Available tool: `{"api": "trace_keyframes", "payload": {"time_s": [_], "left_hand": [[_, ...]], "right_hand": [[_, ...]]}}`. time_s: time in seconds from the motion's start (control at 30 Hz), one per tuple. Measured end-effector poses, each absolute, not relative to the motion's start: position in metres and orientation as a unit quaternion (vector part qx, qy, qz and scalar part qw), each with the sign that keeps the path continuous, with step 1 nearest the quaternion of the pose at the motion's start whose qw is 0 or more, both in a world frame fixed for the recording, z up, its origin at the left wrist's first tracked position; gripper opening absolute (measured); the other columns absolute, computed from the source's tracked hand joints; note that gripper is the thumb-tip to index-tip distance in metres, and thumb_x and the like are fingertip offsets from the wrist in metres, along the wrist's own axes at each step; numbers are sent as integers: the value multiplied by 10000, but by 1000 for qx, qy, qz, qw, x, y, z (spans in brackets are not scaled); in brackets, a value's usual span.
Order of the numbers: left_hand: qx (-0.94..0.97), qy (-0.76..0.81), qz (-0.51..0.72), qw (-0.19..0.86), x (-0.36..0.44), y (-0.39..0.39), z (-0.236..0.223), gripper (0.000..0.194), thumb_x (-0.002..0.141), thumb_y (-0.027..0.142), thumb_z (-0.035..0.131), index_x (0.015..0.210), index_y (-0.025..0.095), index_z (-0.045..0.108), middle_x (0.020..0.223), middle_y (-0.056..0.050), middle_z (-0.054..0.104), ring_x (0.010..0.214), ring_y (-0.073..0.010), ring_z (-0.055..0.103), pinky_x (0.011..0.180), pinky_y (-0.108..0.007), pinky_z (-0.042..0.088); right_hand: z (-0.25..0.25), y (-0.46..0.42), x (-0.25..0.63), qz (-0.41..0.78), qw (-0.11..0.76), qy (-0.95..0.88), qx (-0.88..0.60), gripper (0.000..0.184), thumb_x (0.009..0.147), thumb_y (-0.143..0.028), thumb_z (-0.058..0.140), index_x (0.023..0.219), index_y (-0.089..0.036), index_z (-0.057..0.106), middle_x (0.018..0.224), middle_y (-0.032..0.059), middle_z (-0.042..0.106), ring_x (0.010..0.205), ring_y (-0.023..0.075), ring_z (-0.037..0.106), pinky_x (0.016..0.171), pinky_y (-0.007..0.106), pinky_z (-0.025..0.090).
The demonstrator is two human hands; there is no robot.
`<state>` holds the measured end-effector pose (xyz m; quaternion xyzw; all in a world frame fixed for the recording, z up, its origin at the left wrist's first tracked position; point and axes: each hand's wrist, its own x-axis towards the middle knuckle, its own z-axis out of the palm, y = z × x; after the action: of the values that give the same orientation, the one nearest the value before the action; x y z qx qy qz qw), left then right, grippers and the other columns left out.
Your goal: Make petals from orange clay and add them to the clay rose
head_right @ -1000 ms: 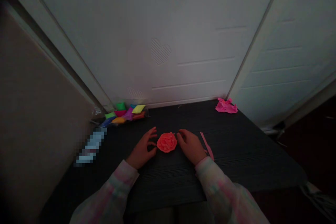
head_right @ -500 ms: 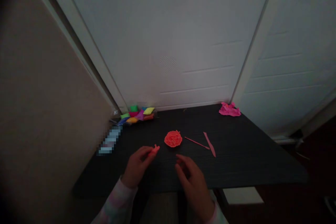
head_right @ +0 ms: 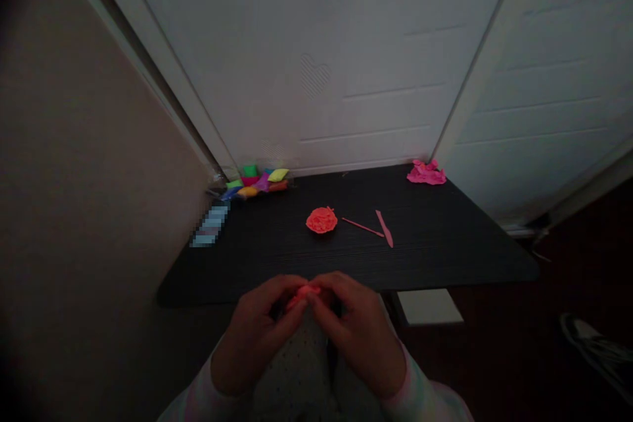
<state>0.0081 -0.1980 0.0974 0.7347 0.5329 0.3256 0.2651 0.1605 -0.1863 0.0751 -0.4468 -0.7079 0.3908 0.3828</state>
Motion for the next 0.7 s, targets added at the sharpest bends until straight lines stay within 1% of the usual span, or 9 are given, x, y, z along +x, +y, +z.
{"api": "trace_keyframes", "payload": {"time_s": [0.07, 0.13, 0.27, 0.37, 0.43, 0.5, 0.6, 0.67, 0.7], "left_hand": [[753, 524, 317, 239, 10, -199, 96, 219, 777, 174, 508, 983, 203, 575, 821, -17, 649, 722, -128, 594, 664, -247, 479], [781, 505, 302, 209, 12, -198, 91, 219, 801, 171, 476, 996, 201, 572, 850, -31, 653, 766, -139, 597, 691, -259, 482], [803, 515, 274, 119, 13, -194, 72, 180, 824, 159, 415, 855, 164, 593, 787, -56, 639, 742, -161, 590, 669, -284, 480], [809, 521, 262, 75, 13, -189, 60, 185, 815, 147, 401, 794, 159, 584, 711, -50, 611, 680, -155, 571, 619, -272, 468], [811, 516, 260, 93, 14, -188, 57, 175, 807, 140, 411, 777, 164, 581, 678, -34, 593, 645, -139, 558, 592, -249, 454], [814, 500, 261, 137, 14, -191, 57, 155, 799, 145, 438, 753, 164, 584, 653, -20, 582, 604, -119, 546, 561, -225, 441], [812, 485, 257, 200, 8, -196, 57, 140, 787, 172, 481, 703, 162, 592, 601, -1, 575, 539, -101, 536, 520, -206, 436], [794, 511, 252, 212, -2, -190, 54, 142, 794, 200, 484, 721, 165, 602, 629, -6, 604, 570, -109, 566, 549, -212, 461], [780, 534, 256, 204, -9, -181, 51, 145, 806, 214, 471, 777, 171, 606, 692, -16, 632, 624, -118, 589, 594, -223, 480]], "right_hand": [[71, -185, 159, 389, 390, -694, -464, 136, 794, -302, 499, 810, -214, 602, 759, 17, 618, 696, 145, 568, 619, 245, 432], [64, -183, 156, 414, 400, -665, -476, 107, 772, -275, 506, 753, -203, 582, 696, 2, 584, 647, 134, 541, 584, 235, 417], [51, -174, 146, 505, 434, -580, -469, 59, 705, -209, 546, 651, -188, 531, 596, -34, 500, 569, 105, 467, 537, 220, 375], [41, -167, 142, 538, 451, -545, -458, 73, 679, -203, 565, 623, -184, 523, 588, -36, 504, 575, 105, 472, 549, 224, 384], [36, -162, 144, 546, 462, -530, -455, 93, 679, -230, 581, 625, -180, 525, 594, -28, 519, 575, 109, 487, 551, 230, 399], [31, -156, 153, 549, 483, -508, -457, 131, 688, -273, 592, 636, -179, 519, 582, -27, 506, 537, 104, 473, 511, 231, 391], [25, -144, 177, 529, 535, -460, -472, 169, 736, -349, 547, 702, -196, 486, 597, -31, 480, 496, 91, 438, 468, 228, 368], [22, -136, 191, 510, 563, -433, -486, 191, 746, -385, 532, 803, -210, 478, 668, -19, 519, 542, 100, 477, 514, 239, 400], [20, -132, 196, 504, 567, -428, -492, 229, 734, -401, 546, 845, -212, 482, 711, -7, 546, 582, 110, 504, 552, 251, 419]]}}
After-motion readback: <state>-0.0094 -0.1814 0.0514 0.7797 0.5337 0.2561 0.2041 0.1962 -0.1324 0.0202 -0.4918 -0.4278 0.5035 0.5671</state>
